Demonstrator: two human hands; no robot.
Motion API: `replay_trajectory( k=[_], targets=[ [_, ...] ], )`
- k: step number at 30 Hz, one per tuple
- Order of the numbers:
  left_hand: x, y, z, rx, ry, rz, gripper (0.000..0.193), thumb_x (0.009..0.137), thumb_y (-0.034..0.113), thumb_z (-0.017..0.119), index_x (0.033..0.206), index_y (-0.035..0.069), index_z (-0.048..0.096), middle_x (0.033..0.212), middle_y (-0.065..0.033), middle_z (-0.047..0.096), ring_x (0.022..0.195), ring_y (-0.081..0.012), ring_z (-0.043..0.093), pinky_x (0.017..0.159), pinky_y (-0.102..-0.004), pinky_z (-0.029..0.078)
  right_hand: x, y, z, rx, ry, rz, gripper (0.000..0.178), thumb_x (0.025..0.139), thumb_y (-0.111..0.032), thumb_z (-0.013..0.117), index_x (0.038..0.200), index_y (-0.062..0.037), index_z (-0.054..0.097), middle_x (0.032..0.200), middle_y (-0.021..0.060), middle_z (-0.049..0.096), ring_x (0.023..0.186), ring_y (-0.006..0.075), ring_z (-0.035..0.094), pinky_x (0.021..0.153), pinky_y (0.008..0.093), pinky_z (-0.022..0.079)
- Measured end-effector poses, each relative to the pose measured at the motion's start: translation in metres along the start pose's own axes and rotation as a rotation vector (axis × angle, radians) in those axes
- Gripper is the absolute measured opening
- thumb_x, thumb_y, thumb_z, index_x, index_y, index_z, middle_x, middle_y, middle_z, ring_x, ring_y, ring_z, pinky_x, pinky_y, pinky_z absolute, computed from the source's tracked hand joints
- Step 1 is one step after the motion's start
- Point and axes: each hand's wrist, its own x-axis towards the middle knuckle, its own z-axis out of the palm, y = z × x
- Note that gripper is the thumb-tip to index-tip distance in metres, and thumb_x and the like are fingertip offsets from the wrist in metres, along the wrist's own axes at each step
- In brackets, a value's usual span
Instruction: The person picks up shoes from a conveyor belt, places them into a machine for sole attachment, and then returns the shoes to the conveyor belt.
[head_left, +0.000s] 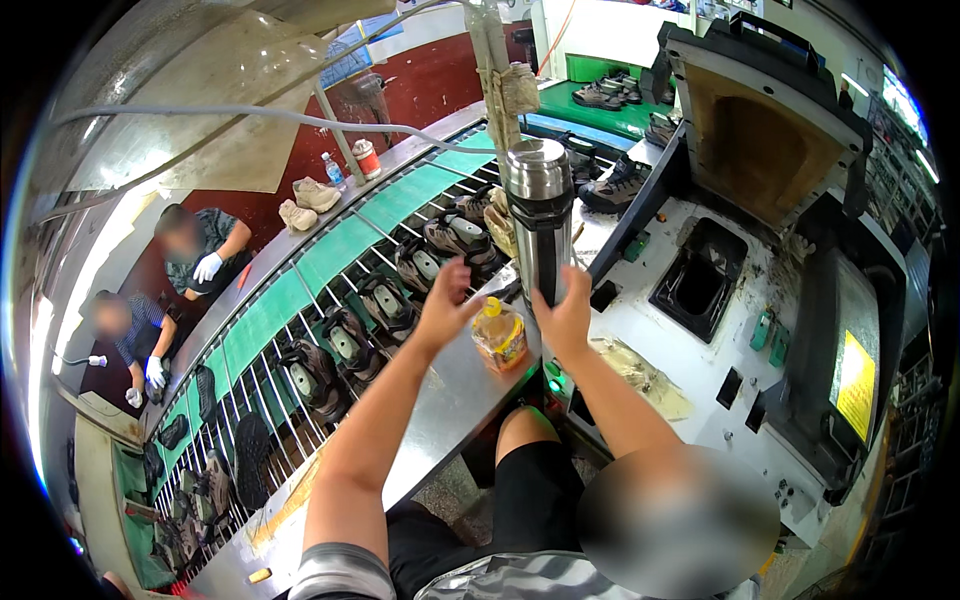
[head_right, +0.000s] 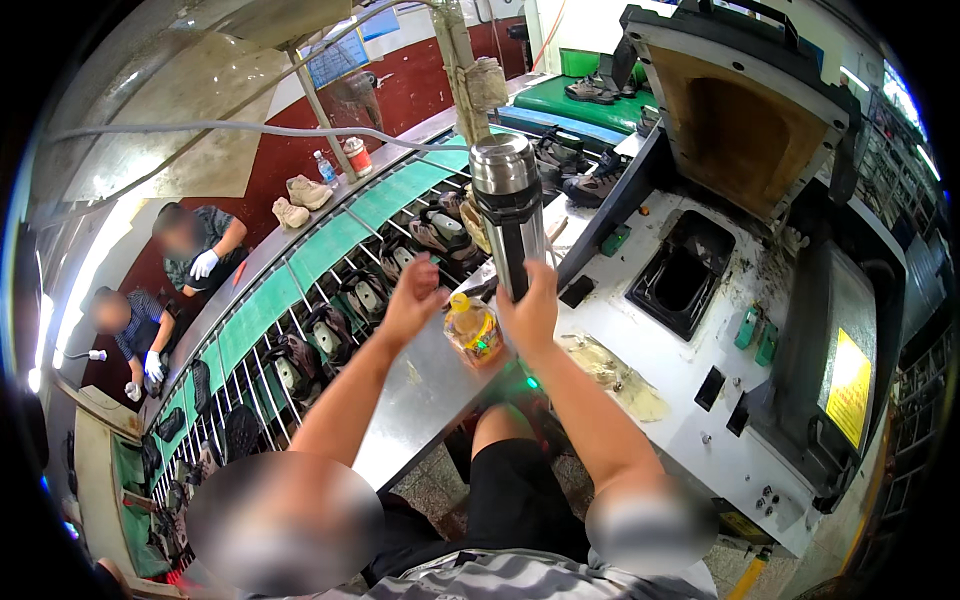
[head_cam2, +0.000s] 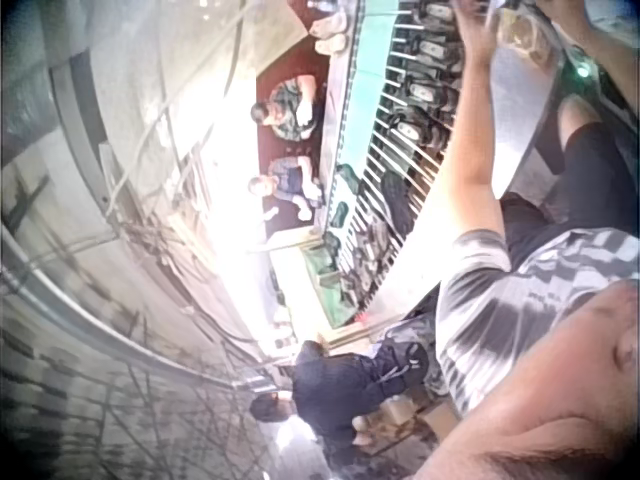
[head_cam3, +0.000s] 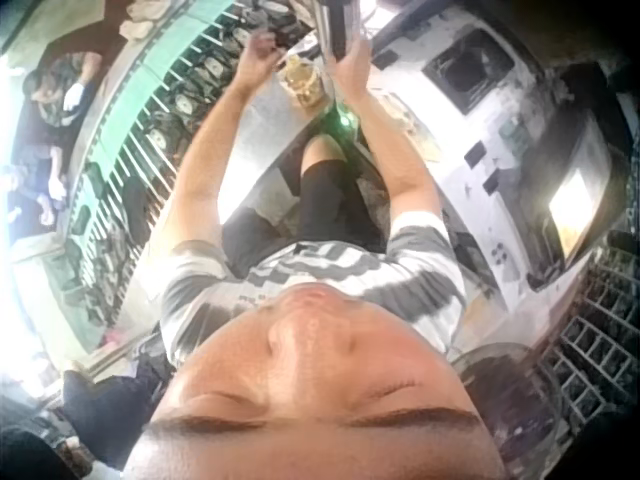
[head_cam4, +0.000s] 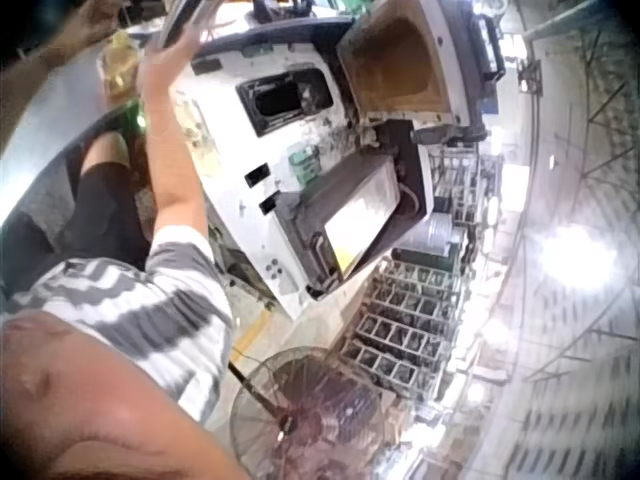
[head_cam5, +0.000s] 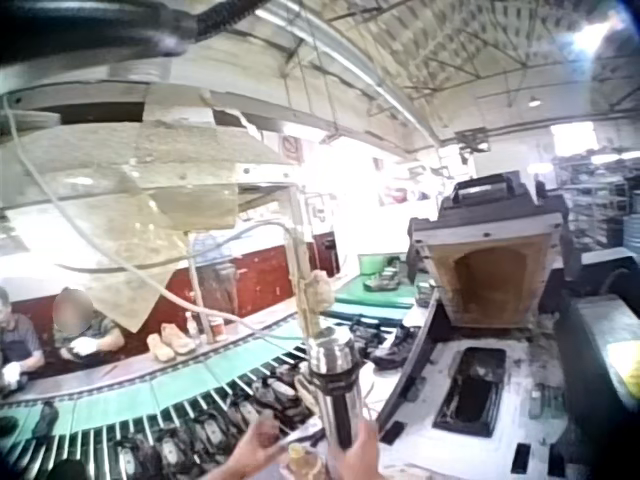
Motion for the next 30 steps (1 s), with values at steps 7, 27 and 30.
replay_trajectory(
  k=[7,27,30],
  targets=[
    [-0.082,-0.104,0.069,0.023,0.134,-0.200,0.098,0.069,0.016,0.085,0.146,0.007,0.025,0.141,-0.0135,0.044,0.127,-0.0254,0.048,0.100,-0.0381,0.044,-0.209,-0.003,-0.050,-0.076,-0.511,0.219,0.031,0.077,-0.017,0.069,0.102,-0.0038,0.056,0.104,0.0194,0.059,0.104,0.0371,0.056,0.088,0.0452,0.046],
    [-0.296,-0.134,-0.163,0.737,0.676,-0.227,0.042,0.078,0.022,0.074,0.115,0.005,0.063,0.123,-0.0143,0.060,0.117,-0.0330,0.055,0.099,-0.0400,0.046,-0.322,-0.150,0.117,0.236,-1.107,-0.049,0.010,0.081,-0.016,0.067,0.087,-0.0093,0.063,0.075,0.0090,0.064,0.073,0.0319,0.062,0.066,0.0446,0.049],
    [-0.389,-0.144,-0.268,1.107,0.851,-0.350,0.060,0.074,0.022,0.077,0.126,0.001,0.055,0.133,-0.0195,0.053,0.125,-0.0371,0.048,0.105,-0.0452,0.039,-0.342,-0.172,0.142,0.038,-1.147,-0.139,0.015,0.085,-0.025,0.063,0.086,-0.0102,0.064,0.074,0.0108,0.065,0.074,0.0341,0.063,0.067,0.0470,0.049]
  ],
)
